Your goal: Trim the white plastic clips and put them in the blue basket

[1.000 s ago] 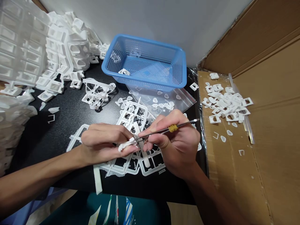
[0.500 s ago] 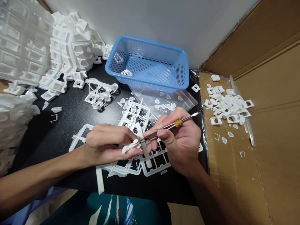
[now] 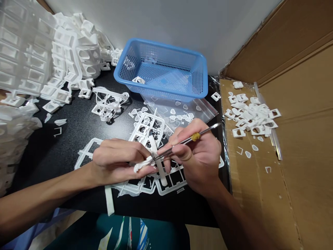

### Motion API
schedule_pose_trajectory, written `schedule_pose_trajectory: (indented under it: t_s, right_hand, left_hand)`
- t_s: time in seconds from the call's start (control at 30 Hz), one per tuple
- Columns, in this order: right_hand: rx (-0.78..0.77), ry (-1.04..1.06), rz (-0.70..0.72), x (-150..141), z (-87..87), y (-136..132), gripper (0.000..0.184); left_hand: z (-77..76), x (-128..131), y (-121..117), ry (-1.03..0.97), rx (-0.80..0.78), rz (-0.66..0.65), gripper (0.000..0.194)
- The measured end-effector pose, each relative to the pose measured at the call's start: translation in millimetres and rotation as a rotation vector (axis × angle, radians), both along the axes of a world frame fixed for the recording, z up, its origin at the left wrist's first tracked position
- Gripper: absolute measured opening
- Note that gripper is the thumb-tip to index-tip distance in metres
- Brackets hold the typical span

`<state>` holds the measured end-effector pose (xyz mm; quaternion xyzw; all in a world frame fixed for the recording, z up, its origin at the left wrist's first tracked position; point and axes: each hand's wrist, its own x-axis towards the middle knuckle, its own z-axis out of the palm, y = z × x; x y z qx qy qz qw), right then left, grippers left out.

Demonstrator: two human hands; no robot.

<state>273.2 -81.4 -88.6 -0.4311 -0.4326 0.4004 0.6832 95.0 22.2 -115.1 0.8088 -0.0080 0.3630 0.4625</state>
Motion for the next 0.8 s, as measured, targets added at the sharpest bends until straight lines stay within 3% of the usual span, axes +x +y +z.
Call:
schedule_pose_trajectory:
  t_s: [0.1,0.2,0.4,0.8]
  right_hand:
    - [-0.029,0.081,-0.004,4.6,4.4,2.7,0.022]
    - [-0.007,0.035,-0.053,7.0,6.6,3.8,0.024]
    - [0.016,-0.065,-0.011,3.4,0.6,0.8,0.020]
    - [0.041,-0.047,0.012,0.9,-0.9,1.3,0.017]
  left_hand:
    - [-0.6,0.5,-1.5,0.004,-0.003,0.001,0.026]
    - [-1.9,0.8,-1.8,-0.022,-0.009,0.021,0.027]
    - [-1.4,0.4,-1.7,-0.025,-0.016,0.021,0.023]
    - [-1.9,1.2,-1.8,-0.031,-0.038,0.032,0.031]
